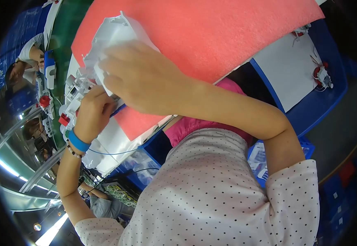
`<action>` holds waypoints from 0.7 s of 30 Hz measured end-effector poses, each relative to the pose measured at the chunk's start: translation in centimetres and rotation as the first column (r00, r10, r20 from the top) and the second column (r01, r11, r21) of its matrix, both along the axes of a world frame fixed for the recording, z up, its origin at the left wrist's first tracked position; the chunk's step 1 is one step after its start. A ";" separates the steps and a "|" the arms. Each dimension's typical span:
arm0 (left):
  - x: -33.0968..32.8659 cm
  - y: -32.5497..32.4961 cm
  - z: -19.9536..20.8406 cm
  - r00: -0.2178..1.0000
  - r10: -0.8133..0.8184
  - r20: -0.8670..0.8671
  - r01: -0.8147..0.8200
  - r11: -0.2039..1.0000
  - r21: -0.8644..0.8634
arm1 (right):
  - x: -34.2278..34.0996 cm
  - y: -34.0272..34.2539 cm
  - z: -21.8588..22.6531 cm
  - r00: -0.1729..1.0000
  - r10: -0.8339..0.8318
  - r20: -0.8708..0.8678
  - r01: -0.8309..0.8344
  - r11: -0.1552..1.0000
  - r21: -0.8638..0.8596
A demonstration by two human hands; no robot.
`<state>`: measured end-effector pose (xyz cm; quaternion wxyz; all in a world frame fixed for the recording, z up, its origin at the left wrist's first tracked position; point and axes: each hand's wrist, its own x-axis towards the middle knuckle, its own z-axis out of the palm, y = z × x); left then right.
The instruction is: Connect wires and assemble electronic components into a plastic housing on an assembly line.
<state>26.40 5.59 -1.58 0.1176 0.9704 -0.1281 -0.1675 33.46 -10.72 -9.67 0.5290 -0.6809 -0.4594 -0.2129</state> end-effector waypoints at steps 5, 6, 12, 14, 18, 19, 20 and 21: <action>0.1 -0.1 -0.3 0.999 0.018 0.028 -0.018 1.000 -0.024 | 0.1 -0.1 0.2 1.000 0.003 0.003 -0.003 1.000 -0.020; 0.1 -0.1 -0.4 0.999 0.023 0.037 -0.022 0.999 -0.036 | 0.2 -0.2 0.3 1.000 -0.001 0.007 0.002 0.999 -0.040; -0.7 0.4 -0.5 0.995 0.082 0.061 -0.074 0.990 -0.117 | 0.1 -1.0 1.6 0.997 0.072 0.002 -0.072 0.992 -0.101; -1.3 0.4 -0.2 0.994 0.032 0.109 -0.023 0.996 -0.084 | -0.1 -1.9 2.4 0.991 0.135 0.013 -0.130 0.973 -0.189; -3.2 -0.1 2.9 0.927 0.093 0.364 -0.018 0.979 -0.204 | -0.3 -2.7 2.4 0.966 0.218 0.141 -0.151 0.914 -0.378; -4.0 0.0 3.8 0.871 0.126 0.475 -0.037 0.980 -0.193 | -0.2 -2.8 2.4 0.947 0.225 0.228 -0.109 0.895 -0.432; -5.8 0.7 4.3 0.793 0.195 0.577 -0.091 0.975 -0.204 | -0.3 -2.4 2.8 0.935 0.224 0.273 -0.084 0.891 -0.446; -7.8 1.5 4.5 0.700 0.258 0.666 -0.145 0.964 -0.222 | -0.6 -1.9 3.7 0.916 0.258 0.307 -0.093 0.882 -0.463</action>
